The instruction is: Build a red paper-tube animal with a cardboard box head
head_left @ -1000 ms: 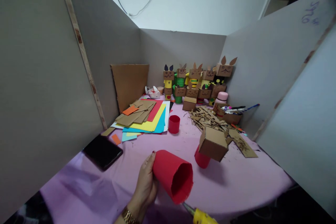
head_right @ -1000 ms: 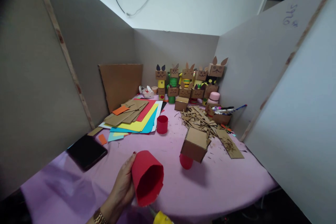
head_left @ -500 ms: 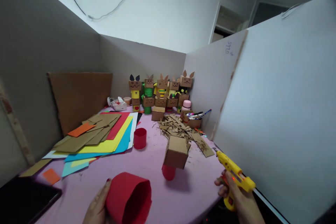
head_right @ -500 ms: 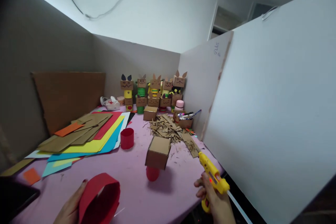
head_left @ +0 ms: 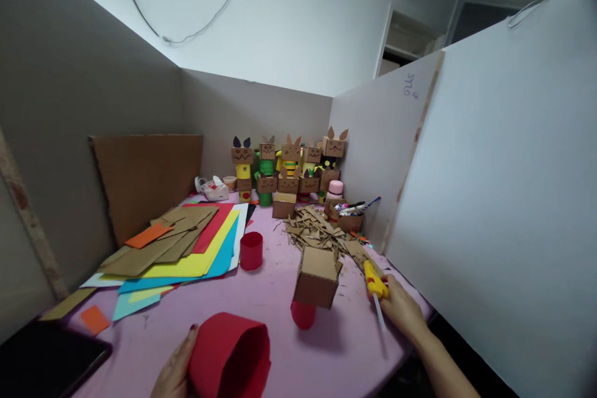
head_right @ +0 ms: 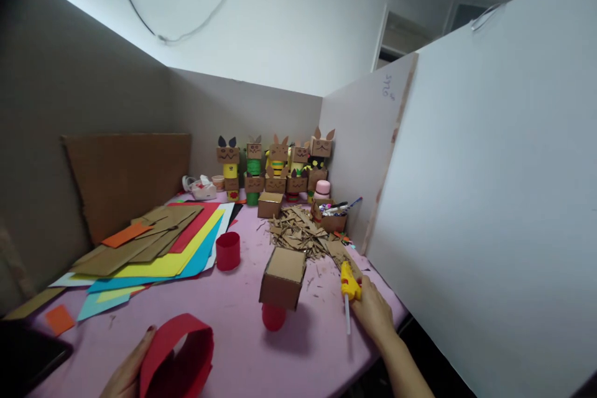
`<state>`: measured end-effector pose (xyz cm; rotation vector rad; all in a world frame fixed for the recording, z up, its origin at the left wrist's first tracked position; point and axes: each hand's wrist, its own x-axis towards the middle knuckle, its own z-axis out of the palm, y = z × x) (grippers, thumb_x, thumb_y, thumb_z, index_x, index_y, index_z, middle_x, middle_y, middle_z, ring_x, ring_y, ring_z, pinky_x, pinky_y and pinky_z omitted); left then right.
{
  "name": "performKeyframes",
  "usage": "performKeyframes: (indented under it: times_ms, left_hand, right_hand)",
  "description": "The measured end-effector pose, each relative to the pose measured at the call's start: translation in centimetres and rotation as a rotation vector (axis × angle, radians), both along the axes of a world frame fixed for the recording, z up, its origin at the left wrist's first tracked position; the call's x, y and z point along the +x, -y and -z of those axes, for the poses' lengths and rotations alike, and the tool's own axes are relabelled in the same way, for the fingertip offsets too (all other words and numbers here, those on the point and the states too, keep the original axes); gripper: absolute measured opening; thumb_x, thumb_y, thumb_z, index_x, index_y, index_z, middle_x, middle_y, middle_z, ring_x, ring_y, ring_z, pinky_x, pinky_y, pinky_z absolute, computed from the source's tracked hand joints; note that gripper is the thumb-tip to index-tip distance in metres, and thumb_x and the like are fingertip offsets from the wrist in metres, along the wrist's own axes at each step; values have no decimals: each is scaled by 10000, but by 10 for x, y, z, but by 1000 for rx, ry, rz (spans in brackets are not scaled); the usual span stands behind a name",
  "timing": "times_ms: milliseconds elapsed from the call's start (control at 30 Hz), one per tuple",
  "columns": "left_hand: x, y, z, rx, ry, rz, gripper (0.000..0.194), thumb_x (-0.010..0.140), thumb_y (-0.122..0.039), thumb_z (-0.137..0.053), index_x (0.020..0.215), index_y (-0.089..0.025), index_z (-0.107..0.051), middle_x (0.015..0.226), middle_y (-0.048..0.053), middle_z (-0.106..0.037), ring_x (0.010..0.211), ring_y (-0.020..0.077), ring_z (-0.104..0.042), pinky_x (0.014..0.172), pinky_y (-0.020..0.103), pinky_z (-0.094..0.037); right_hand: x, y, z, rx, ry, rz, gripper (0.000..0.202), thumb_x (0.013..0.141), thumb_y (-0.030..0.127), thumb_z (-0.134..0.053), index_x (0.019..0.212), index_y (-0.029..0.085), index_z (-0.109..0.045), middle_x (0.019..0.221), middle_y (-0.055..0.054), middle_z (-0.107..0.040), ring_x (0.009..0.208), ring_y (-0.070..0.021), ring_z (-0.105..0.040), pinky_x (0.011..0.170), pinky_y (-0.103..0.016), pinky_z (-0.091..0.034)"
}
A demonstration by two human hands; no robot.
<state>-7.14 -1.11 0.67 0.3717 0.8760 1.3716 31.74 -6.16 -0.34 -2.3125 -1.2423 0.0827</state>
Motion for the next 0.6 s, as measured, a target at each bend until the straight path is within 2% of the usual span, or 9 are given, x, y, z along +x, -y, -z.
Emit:
performKeyframes:
  times_ms: [167,300,367,467,533,600]
  left_hand:
    - [-2,0,5,-4,24,2,158,854,-107,-567,902,-205,-681,900,-16,-736,750,123,-701,711,210,-582]
    - [1,1,2,-4,41,-26,165,820,-72,-588,912,-178,-677,903,-15,-735,733,130,-707,713,212,-582]
    - [2,2,-1,-1,56,-31,163,812,-64,-588,905,-166,-675,896,-11,-737,709,132,-709,690,197,-579]
    - [3,1,-3,7,56,-30,139,820,-69,-577,884,-159,-662,800,-14,-733,592,122,-692,650,209,-587]
    - [4,1,-2,19,41,-34,138,844,-81,-549,888,-158,-654,725,-21,-718,517,112,-668,631,229,-595]
    - [3,1,0,11,27,-56,154,860,-79,-524,899,-160,-649,708,-21,-713,506,108,-662,626,230,-596]
  right_hand:
    - [12,-5,9,25,1,-84,461,673,284,-548,1090,93,-517,1150,-198,-593,1069,-309,-575,873,-352,-432]
    - [12,6,-1,96,18,-115,518,680,322,-546,1142,90,-500,1209,-212,-540,1161,-314,-498,1001,-384,-358]
    - [-2,12,-11,196,-58,-170,568,730,410,-536,1203,107,-453,1264,-204,-500,1205,-299,-461,1028,-395,-334]
    - [-39,13,-23,420,-463,-384,781,734,550,-595,1357,195,-284,1405,-162,-393,1283,-270,-401,1018,-407,-356]
    - [-67,7,-27,458,-648,-524,1012,649,607,-679,1427,246,-141,1479,-146,-302,1355,-271,-303,1060,-438,-299]
    - [-90,-2,-28,478,-729,-590,1180,571,613,-751,1455,276,-46,1520,-137,-227,1391,-273,-226,1088,-454,-251]
